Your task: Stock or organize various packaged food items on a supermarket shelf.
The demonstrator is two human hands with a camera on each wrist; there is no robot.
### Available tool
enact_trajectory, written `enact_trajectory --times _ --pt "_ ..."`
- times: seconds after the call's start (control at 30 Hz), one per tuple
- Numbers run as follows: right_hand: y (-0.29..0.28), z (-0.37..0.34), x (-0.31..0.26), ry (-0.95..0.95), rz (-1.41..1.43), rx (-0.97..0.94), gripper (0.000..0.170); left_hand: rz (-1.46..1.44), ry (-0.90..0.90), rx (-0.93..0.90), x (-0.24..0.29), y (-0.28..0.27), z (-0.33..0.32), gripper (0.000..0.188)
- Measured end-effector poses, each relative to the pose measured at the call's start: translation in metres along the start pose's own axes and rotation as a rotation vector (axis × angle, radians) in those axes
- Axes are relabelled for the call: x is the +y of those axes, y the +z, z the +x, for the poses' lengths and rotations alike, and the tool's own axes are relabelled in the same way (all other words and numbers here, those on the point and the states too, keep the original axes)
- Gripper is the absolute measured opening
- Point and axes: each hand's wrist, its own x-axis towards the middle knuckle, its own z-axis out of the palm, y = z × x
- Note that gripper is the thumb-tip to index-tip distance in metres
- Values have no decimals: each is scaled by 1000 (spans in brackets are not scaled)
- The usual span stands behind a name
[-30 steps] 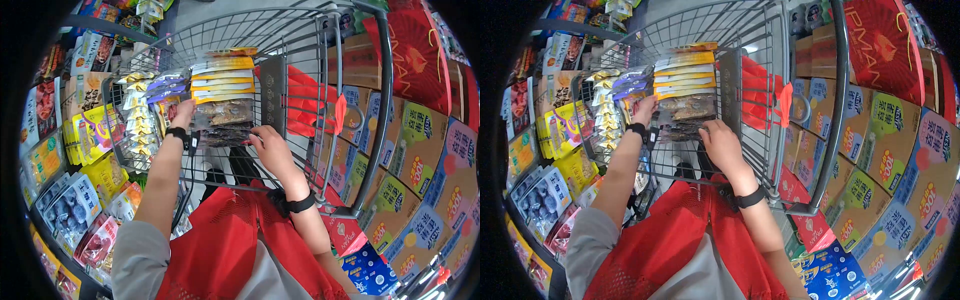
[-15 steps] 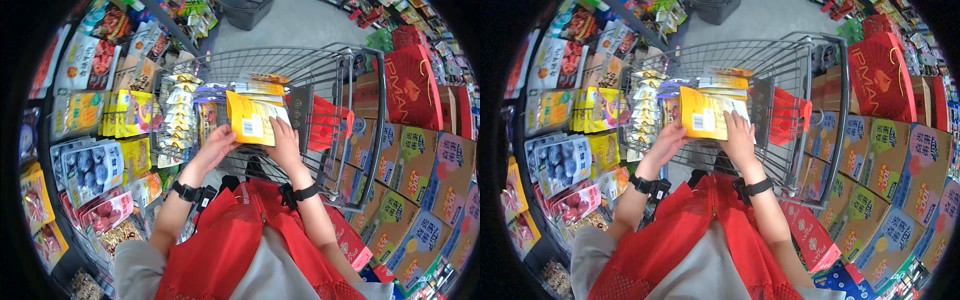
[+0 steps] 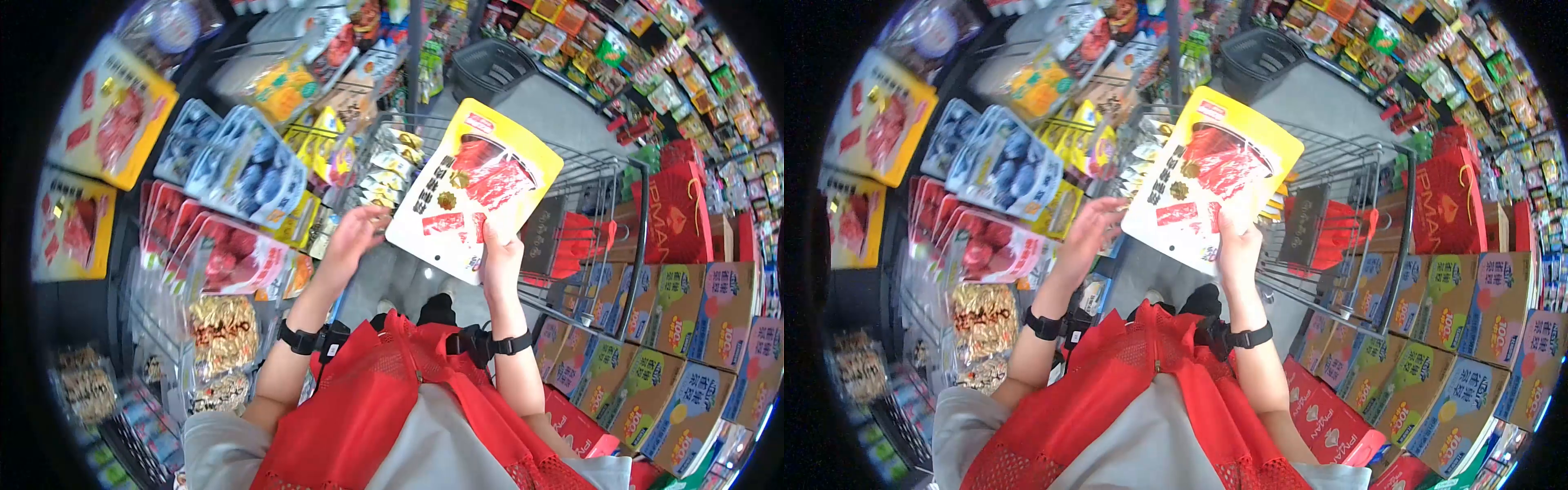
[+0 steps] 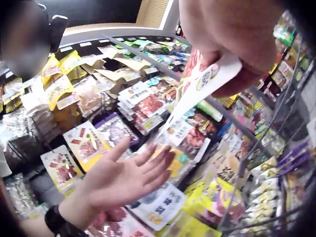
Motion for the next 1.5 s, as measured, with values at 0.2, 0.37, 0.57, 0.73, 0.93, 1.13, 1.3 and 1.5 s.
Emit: enact_trajectory --times 0.2,0.37,0.57,0.73,0.93,1.13,1.3,1.5 --pt "74 -79 2 61 131 -318 23 36 25 108 -8 1 -79 33" --pt "91 -103 11 117 -12 -630 28 60 81 310 12 -24 -118 30" --pt "113 -103 15 -264 -21 -454 61 981 346 281 89 -62 -198 30" --pt "153 -146 -39 -880 -524 -718 98 1438 731 391 138 -54 -244 30" --pt "175 -137 -41 -1016 -419 -1087 57 1610 844 573 181 -50 -279 30" --pt "193 -166 -37 -987 -397 -1222 19 1615 913 707 200 -40 -277 30" --pt "218 -163 -52 -293 -98 -1323 17 1132 1003 1259 207 -40 -258 70" --pt "246 -148 -99 -242 3 -1535 28 715 409 1069 185 -45 -242 59"
